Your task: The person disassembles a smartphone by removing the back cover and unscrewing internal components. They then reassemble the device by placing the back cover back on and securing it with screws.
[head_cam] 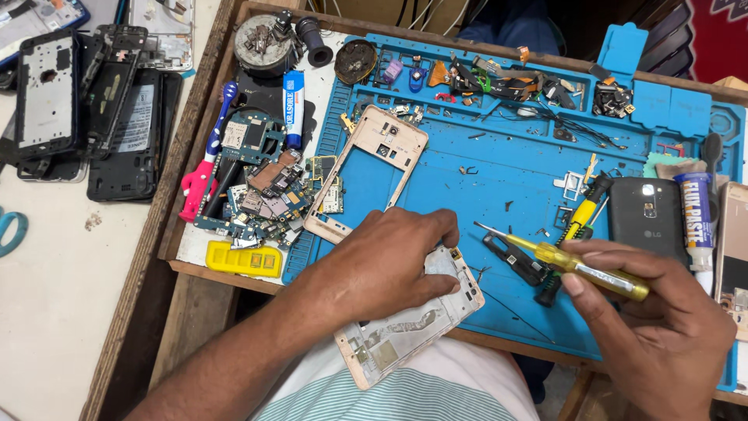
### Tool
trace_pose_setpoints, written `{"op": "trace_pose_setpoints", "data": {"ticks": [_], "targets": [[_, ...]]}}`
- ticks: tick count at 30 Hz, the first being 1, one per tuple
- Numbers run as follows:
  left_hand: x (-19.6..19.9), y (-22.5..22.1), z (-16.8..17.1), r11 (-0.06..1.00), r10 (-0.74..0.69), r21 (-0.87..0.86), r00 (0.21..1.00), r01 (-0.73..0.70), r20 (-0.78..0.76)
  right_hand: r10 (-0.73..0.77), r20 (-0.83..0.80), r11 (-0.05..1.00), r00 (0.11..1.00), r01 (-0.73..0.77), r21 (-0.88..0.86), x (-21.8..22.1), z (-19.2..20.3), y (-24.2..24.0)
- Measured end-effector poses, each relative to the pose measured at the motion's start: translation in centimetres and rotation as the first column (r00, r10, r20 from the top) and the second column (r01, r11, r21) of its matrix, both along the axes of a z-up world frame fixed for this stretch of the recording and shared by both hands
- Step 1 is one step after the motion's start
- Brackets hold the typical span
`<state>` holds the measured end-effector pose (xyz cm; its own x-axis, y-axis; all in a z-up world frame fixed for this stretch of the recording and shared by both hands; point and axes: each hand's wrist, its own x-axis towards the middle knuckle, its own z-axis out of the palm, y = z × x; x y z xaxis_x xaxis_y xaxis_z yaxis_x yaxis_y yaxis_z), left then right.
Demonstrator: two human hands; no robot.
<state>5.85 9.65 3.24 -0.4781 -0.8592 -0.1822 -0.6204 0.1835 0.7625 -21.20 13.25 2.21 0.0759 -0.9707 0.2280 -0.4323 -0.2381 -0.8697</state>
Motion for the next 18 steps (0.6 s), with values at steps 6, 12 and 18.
{"op": "trace_pose_setpoints", "data": {"ticks": [6, 12, 18], "targets": [[-0.1, 0.9, 1.0, 1.0, 0.002, -0.007, 0.993, -0.001, 0.114, -0.07, 0.276, 0.995, 0.959, 0.088, -0.055, -0.8, -0.8, -0.1], [-0.5, 1.9, 0.6, 0.995, -0.029, -0.096, 0.997, 0.036, 0.074, -0.002, 0.219, 0.998, 0.976, 0.015, -0.056, -0.9, -1.8, 0.0], [-0.2, 2.2, -0.4, 0.985, -0.049, -0.163, 0.998, 0.054, 0.035, 0.021, 0.093, 0.999, 0.995, -0.025, 0.044, 0.5, -1.3, -0.6]]}}
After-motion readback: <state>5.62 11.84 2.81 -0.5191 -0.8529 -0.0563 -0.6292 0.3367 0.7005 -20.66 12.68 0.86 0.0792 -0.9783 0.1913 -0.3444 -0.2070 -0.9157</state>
